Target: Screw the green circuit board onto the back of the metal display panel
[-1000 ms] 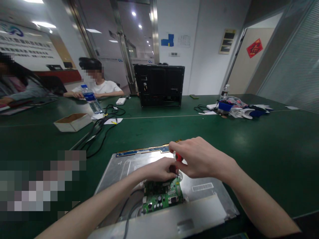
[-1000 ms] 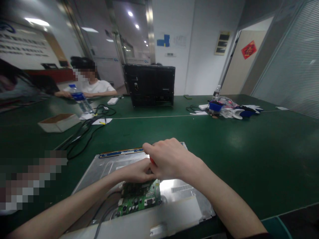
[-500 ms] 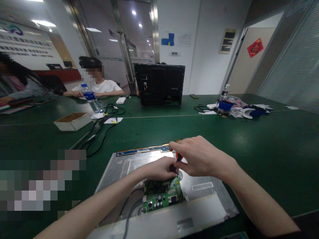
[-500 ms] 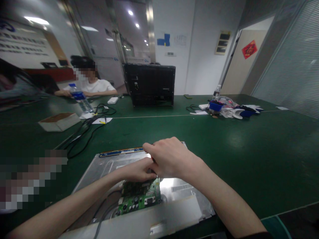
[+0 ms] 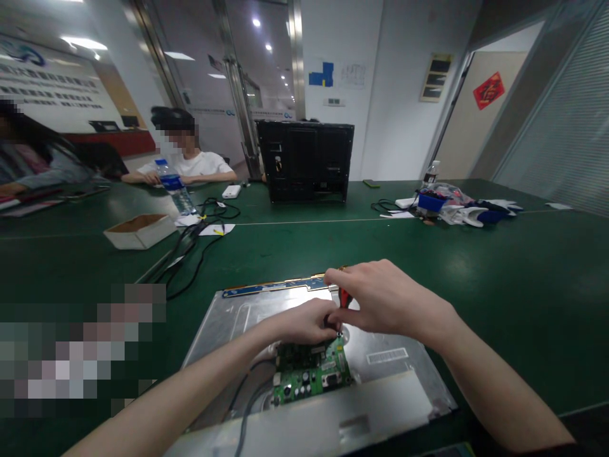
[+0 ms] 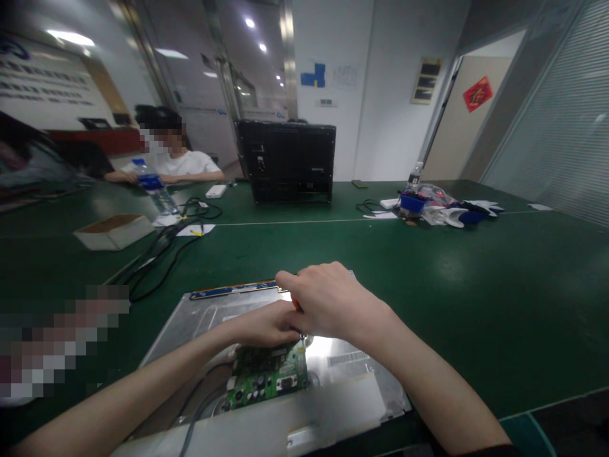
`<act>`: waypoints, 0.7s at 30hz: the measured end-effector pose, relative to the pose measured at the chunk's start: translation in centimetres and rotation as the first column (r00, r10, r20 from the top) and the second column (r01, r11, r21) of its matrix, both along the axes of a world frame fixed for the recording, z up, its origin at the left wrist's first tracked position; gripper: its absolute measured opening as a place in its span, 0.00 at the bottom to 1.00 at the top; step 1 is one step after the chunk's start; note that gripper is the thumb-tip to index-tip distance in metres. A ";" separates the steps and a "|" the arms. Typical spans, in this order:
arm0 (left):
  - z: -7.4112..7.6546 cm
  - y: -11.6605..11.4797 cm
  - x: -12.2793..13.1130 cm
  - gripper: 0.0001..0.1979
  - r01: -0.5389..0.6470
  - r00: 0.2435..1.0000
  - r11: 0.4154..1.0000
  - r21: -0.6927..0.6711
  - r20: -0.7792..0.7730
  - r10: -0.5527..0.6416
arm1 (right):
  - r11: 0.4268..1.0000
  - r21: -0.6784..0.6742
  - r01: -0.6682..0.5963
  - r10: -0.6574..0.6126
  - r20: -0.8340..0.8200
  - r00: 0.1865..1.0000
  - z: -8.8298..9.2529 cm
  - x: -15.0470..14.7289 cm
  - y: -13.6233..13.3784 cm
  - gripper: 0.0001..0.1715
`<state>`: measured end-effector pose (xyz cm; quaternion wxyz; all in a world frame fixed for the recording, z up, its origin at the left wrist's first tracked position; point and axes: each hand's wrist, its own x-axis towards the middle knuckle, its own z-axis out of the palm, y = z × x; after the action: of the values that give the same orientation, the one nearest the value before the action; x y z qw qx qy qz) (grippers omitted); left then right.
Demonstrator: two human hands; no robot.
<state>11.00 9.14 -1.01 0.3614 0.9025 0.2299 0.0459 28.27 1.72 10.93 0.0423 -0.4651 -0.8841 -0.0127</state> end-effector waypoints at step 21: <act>-0.1 0.2 0.0 0.04 0.047 0.998 0.998 0.048 -0.030 -0.046 | 1.000 -0.011 -0.029 0.029 -0.044 0.999 0.1 0.1 0.0 0.08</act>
<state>11.00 9.31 -1.08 0.3369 0.9167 0.2128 0.0299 28.36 1.73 11.07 0.0590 -0.4528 -0.8897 0.0031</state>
